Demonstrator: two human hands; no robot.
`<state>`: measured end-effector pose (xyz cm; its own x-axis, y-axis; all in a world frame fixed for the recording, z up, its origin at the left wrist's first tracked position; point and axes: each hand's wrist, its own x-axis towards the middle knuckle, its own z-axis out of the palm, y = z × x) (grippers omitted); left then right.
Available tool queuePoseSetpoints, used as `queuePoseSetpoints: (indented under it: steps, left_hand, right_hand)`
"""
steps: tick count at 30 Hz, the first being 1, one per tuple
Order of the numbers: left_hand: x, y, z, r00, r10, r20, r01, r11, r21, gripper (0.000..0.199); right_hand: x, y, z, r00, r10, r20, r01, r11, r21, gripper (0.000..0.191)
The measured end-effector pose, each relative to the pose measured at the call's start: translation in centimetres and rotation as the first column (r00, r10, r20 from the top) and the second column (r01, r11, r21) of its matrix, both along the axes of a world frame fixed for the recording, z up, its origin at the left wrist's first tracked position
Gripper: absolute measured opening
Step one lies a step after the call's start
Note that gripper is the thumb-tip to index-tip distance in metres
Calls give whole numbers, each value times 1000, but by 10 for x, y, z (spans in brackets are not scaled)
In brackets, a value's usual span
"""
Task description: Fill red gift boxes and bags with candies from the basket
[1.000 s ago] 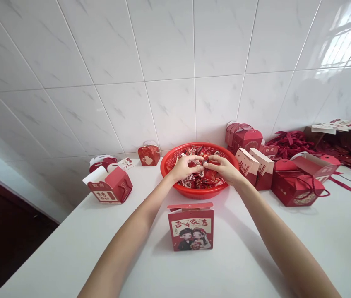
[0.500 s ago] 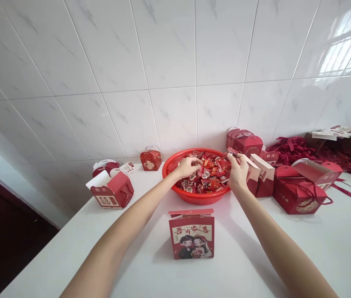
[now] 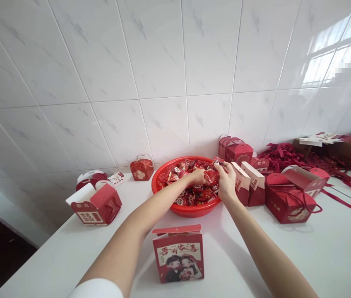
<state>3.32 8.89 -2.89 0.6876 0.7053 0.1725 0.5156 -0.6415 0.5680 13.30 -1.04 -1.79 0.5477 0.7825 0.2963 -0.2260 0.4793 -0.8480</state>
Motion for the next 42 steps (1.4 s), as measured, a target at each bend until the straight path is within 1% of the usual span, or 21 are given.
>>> queuePoseSetpoints:
  steps: [2,4,6,9,11,12,14,15,17,19,21,23,24,26,28,30,32,34,38,42]
  left_hand:
    - [-9,-3,8,999,14,-30,-14,1000,-7,16]
    - [-21,-8,22,999,51,0,-51,999,-1,19]
    - [-37,-18,37,992,80,100,-79,997,-13,24]
    - [-63,-40,61,963,60,263,-49,998,-46,26]
    - [-80,-61,76,950,45,310,-32,998,-47,29]
    - [-88,-73,83,951,32,308,-22,999,-38,32]
    - [-102,-100,94,952,11,306,-5,1000,-23,42]
    - [-108,-113,99,951,5,308,4,1000,-27,47]
    - [-119,-141,107,948,15,319,-2,999,-40,52]
    - [-131,-168,113,948,45,316,-33,998,-45,50]
    - [-142,-192,117,964,59,260,-46,997,-57,37]
    - [-151,-212,115,989,28,147,-18,998,-64,22]
    - [-155,-220,113,996,16,90,-11,998,-60,18]
    - [-159,-233,105,1000,17,-1,-17,999,-38,16]
    - [-159,-241,94,998,55,-36,-56,998,-16,18]
    - [-157,-246,82,995,101,-8,-101,995,-16,15]
    - [-155,-249,71,985,153,83,-151,988,-29,9]
    - [-154,-248,62,967,190,172,-187,982,-34,11]
    - [-156,-245,48,946,212,247,-216,976,-14,21]
    - [-156,-240,41,921,236,310,-251,968,7,21]
  right_hand:
    - [0,0,0,1000,0,-10,0,1000,-2,33]
    - [1,-1,1,1000,11,-17,-11,1000,-6,33]
    - [1,-3,2,999,52,-18,-52,999,-11,33]
    - [-2,-12,10,986,166,3,-166,986,-17,35]
    - [-6,-23,19,956,290,42,-289,957,-18,37]
    - [-8,-30,25,930,361,71,-361,932,-17,38]
    - [-12,-45,37,856,498,140,-501,865,-14,38]
    - [-14,-54,43,824,538,178,-546,838,-6,37]
    - [-16,-71,56,778,569,267,-591,807,1,35]
    - [-16,-88,67,747,542,386,-591,807,10,32]
    - [-15,-103,77,718,490,494,-578,816,30,29]
    - [-13,-114,85,678,447,584,-573,819,38,28]
    - [-12,-119,87,649,437,622,-580,814,34,27]
    - [-12,-125,90,593,421,687,-600,799,28,26]
    - [-14,-127,89,558,389,733,-615,787,51,23]
    - [-17,-128,88,530,352,772,-618,783,67,21]
    - [-20,-130,87,488,336,806,-631,773,60,19]
    - [-20,-131,88,448,333,830,-650,758,46,20]
    - [-17,-132,89,430,317,845,-662,747,57,21]
    - [-15,-129,88,423,315,850,-665,745,54,22]
